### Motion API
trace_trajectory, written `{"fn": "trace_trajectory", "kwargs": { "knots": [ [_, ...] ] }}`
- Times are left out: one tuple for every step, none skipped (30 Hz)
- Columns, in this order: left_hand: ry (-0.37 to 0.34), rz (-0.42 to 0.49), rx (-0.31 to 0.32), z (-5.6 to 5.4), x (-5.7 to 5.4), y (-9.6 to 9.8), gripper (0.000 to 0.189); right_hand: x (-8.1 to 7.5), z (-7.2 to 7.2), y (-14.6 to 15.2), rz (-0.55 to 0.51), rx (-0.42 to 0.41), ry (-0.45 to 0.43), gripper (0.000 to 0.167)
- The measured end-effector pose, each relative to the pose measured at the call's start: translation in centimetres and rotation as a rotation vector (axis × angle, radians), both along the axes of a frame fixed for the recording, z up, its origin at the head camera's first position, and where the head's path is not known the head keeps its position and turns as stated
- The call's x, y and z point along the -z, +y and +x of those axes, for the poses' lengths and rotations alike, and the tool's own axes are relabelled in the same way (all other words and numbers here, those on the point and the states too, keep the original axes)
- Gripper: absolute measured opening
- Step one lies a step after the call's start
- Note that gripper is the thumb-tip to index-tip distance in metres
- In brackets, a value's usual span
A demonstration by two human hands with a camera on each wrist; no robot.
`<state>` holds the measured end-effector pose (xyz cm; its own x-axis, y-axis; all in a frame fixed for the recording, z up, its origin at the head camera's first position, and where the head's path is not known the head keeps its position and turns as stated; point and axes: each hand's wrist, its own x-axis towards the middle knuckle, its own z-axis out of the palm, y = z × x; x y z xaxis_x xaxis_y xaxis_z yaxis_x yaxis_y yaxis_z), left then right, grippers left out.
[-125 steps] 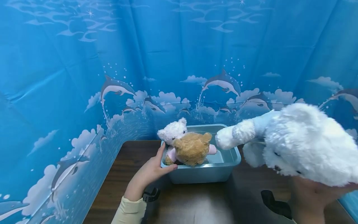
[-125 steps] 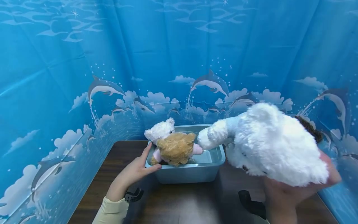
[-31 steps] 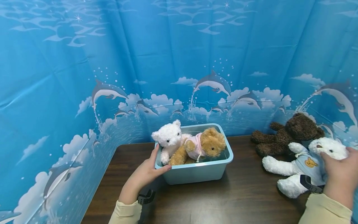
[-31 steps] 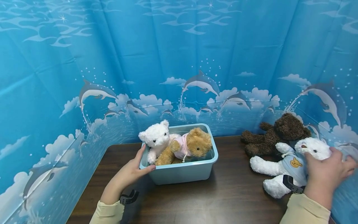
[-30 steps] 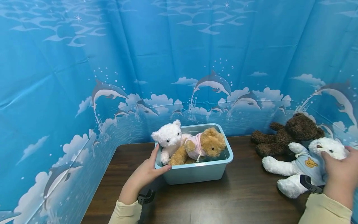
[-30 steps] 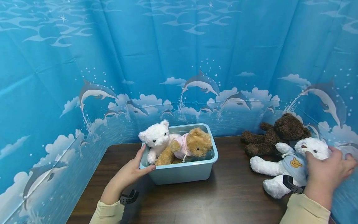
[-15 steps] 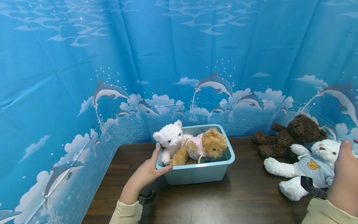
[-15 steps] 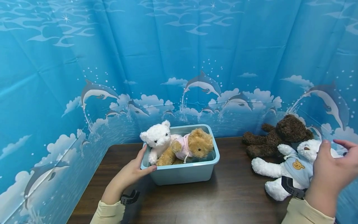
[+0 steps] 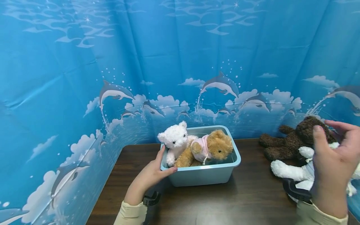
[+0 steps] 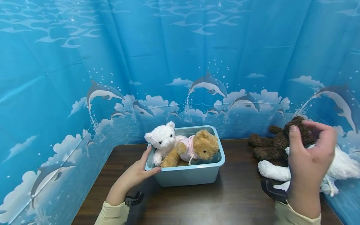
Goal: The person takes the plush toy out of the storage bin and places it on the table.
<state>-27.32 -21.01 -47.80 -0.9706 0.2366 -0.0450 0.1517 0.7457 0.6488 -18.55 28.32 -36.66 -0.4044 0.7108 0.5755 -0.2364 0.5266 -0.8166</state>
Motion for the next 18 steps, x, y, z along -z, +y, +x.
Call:
{"fn": "trace_trajectory", "kwargs": {
  "knots": [
    [0.002,0.000,0.000,0.0,0.0,0.0,0.116,-0.3,-0.6,-0.5,-0.004,-0.098,0.006,0.035],
    [0.005,-0.001,0.000,-0.1,0.0,0.0,0.116,-0.5,-1.2,-0.8,-0.010,-0.190,-0.021,0.036],
    [0.007,-0.003,0.000,-0.1,0.0,0.0,0.116,-0.8,-2.0,-1.3,-0.022,-0.271,-0.062,0.037],
    [0.008,-0.005,0.000,-0.1,0.0,0.0,0.116,-1.0,-2.7,-1.8,-0.021,-0.354,-0.106,0.040],
    [0.008,-0.004,0.001,-0.1,-0.1,0.0,0.116,-1.1,-3.5,-2.2,-0.015,-0.436,-0.156,0.043],
    [0.009,-0.006,0.001,-0.1,-0.1,-0.1,0.117,-1.3,-4.3,-2.7,-0.008,-0.516,-0.205,0.048],
    [0.010,-0.005,0.001,-0.1,-0.2,-0.1,0.117,-1.4,-5.1,-3.3,0.024,-0.578,-0.258,0.055],
    [0.008,-0.005,0.000,-0.1,-0.2,0.0,0.117,-1.5,-5.9,-3.9,0.056,-0.639,-0.311,0.061],
    [0.007,-0.003,0.000,0.0,-0.3,0.0,0.117,-1.6,-6.6,-4.6,0.086,-0.699,-0.353,0.069],
    [0.007,-0.002,-0.001,0.0,-0.3,0.0,0.117,-1.6,-7.4,-5.3,0.118,-0.756,-0.410,0.076],
    [0.006,-0.001,-0.002,0.1,-0.4,0.0,0.117,-1.7,-8.1,-6.1,0.150,-0.813,-0.468,0.081],
    [0.006,-0.001,-0.002,0.1,-0.4,0.0,0.117,-1.6,-8.9,-6.9,0.183,-0.870,-0.525,0.085],
    [0.005,0.001,-0.004,0.1,-0.4,0.1,0.117,-1.5,-9.6,-7.6,0.223,-0.924,-0.579,0.088],
    [0.004,0.003,-0.006,0.1,-0.4,0.1,0.117,-1.3,-10.4,-8.3,0.259,-0.977,-0.636,0.092],
    [0.004,0.003,-0.008,0.2,-0.4,0.1,0.116,-1.0,-11.0,-8.9,0.296,-1.028,-0.691,0.095],
    [0.003,0.002,-0.009,0.2,-0.4,0.2,0.117,-0.6,-11.6,-9.4,0.336,-1.071,-0.743,0.099],
    [-0.001,0.003,-0.009,0.2,-0.3,0.2,0.117,-0.2,-12.1,-9.9,0.370,-1.114,-0.792,0.102],
    [-0.004,0.004,-0.008,0.2,-0.2,0.2,0.117,0.3,-12.6,-10.2,0.410,-1.146,-0.837,0.105]
  ]
}}
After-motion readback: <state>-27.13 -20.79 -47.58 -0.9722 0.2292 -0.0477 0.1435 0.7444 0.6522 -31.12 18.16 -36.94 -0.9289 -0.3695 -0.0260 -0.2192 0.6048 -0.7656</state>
